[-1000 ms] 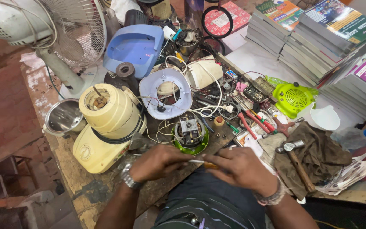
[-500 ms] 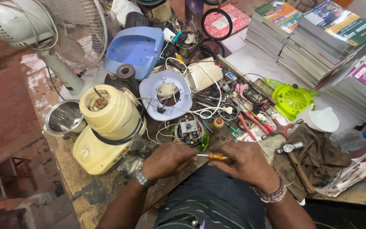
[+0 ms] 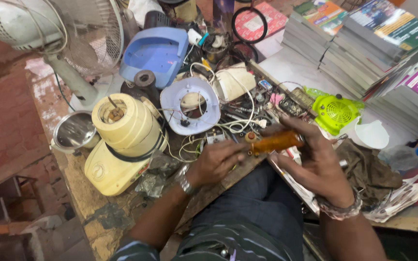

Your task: The person disassembles a small electrical appliance, likely a mixer or grinder, using a screwdriver to remove screws and separate the motor housing. They then apply lubricant to the motor shaft and reassemble the unit, placing the motor back into the base and securing the top cover.

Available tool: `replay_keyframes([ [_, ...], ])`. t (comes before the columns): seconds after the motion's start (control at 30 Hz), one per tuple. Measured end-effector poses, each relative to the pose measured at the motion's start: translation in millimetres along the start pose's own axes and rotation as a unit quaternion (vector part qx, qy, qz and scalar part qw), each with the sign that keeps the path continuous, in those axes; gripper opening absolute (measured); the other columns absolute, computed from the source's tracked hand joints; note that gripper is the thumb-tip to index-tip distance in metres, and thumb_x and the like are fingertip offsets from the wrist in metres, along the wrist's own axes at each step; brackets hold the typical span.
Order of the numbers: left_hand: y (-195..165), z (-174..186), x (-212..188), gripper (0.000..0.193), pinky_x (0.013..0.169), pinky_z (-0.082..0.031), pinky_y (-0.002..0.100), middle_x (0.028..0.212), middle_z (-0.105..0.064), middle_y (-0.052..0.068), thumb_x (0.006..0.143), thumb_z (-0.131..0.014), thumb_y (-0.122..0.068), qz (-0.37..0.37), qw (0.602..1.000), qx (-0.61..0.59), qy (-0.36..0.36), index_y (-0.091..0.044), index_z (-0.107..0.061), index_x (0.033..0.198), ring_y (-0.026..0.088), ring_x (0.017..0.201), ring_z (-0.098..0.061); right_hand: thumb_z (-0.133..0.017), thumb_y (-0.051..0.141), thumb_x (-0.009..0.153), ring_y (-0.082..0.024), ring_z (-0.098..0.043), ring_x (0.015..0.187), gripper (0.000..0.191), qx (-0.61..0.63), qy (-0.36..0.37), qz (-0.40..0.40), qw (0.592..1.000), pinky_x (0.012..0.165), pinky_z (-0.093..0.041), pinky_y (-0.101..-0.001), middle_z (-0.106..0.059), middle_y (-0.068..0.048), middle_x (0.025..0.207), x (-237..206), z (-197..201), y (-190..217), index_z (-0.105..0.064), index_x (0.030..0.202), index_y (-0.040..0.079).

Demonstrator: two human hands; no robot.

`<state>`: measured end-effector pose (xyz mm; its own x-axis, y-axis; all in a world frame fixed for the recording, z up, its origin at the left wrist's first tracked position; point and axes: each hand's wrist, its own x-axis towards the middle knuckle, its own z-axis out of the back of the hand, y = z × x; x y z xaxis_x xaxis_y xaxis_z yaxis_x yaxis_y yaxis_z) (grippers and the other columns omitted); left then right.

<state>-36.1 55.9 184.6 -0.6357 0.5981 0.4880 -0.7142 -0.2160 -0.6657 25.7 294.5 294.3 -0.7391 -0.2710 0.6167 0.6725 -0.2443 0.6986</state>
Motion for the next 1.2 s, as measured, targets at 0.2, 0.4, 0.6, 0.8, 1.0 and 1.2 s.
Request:
replay_keyframes([
  [0.2, 41.9, -1.5, 12.8, 0.034, 0.089, -0.046, 0.043, 0.106, -0.074, 0.008, 0.098, -0.066, -0.028, -0.002, 0.994, 0.094, 0.049, -0.009, -0.072, 0.126, 0.028, 0.098, -0.061, -0.078, -0.001, 0.097, -0.027, -0.071, 0.116, 0.059, -0.197, 0.034, 0.030, 0.979, 0.097, -0.057, -0.0386, -0.069, -0.016, 0.123, 24.4, -5.8, 8.6, -0.048, 0.147, 0.003],
  [0.4, 53.8, -1.8, -5.8, 0.027, 0.098, -0.037, 0.048, 0.104, -0.073, 0.005, 0.095, -0.072, -0.037, 0.008, 0.989, 0.139, 0.053, -0.012, -0.075, 0.104, 0.026, 0.114, -0.060, -0.075, -0.002, 0.100, -0.026, -0.071, 0.104, 0.058, -0.152, 0.099, 0.023, 0.983, 0.091, -0.058, -0.0375, -0.066, -0.012, 0.117, 40.4, -23.9, 1.6, -0.045, 0.149, 0.005],
  [0.6, 61.6, 1.4, -14.5, 0.027, 0.108, -0.036, 0.051, 0.105, -0.071, 0.002, 0.093, -0.073, -0.037, -0.022, 0.982, 0.179, 0.050, -0.010, -0.073, 0.097, 0.027, 0.124, -0.056, -0.074, -0.001, 0.093, -0.034, -0.066, 0.104, 0.063, -0.176, 0.137, 0.021, 0.975, 0.089, -0.053, -0.0422, -0.063, -0.016, 0.117, 48.9, -40.1, -7.1, -0.048, 0.150, 0.007],
  [0.8, 74.8, -6.1, -20.1, 0.028, 0.105, -0.036, 0.050, 0.107, -0.070, 0.005, 0.092, -0.076, -0.036, 0.001, 0.987, 0.150, 0.060, -0.009, -0.074, 0.095, 0.031, 0.126, -0.054, -0.068, -0.003, 0.094, -0.034, -0.064, 0.111, 0.061, -0.164, 0.161, 0.037, 0.973, 0.095, -0.052, -0.0427, -0.060, -0.017, 0.127, 48.2, -45.5, -12.3, -0.047, 0.150, 0.006],
  [1.0, 80.3, -9.5, -22.0, 0.027, 0.106, -0.036, 0.051, 0.108, -0.070, 0.006, 0.089, -0.077, -0.034, -0.004, 0.989, 0.137, 0.057, -0.008, -0.074, 0.093, 0.032, 0.127, -0.054, -0.068, -0.005, 0.092, -0.034, -0.063, 0.112, 0.063, -0.127, 0.202, 0.008, 0.971, 0.094, -0.052, -0.0430, -0.057, -0.018, 0.126, 53.6, -44.2, -15.6, -0.048, 0.151, 0.007],
  [1.2, 82.5, -12.3, -22.2, 0.029, 0.105, -0.036, 0.052, 0.103, -0.070, 0.008, 0.089, -0.079, -0.036, 0.018, 0.988, 0.142, 0.063, -0.008, -0.074, 0.091, 0.035, 0.123, -0.054, -0.067, -0.006, 0.082, -0.036, -0.062, 0.124, 0.045, -0.072, 0.236, 0.065, 0.967, 0.101, -0.053, -0.0418, -0.058, -0.015, 0.131, 60.9, -43.0, -23.2, -0.057, 0.125, 0.004],
])
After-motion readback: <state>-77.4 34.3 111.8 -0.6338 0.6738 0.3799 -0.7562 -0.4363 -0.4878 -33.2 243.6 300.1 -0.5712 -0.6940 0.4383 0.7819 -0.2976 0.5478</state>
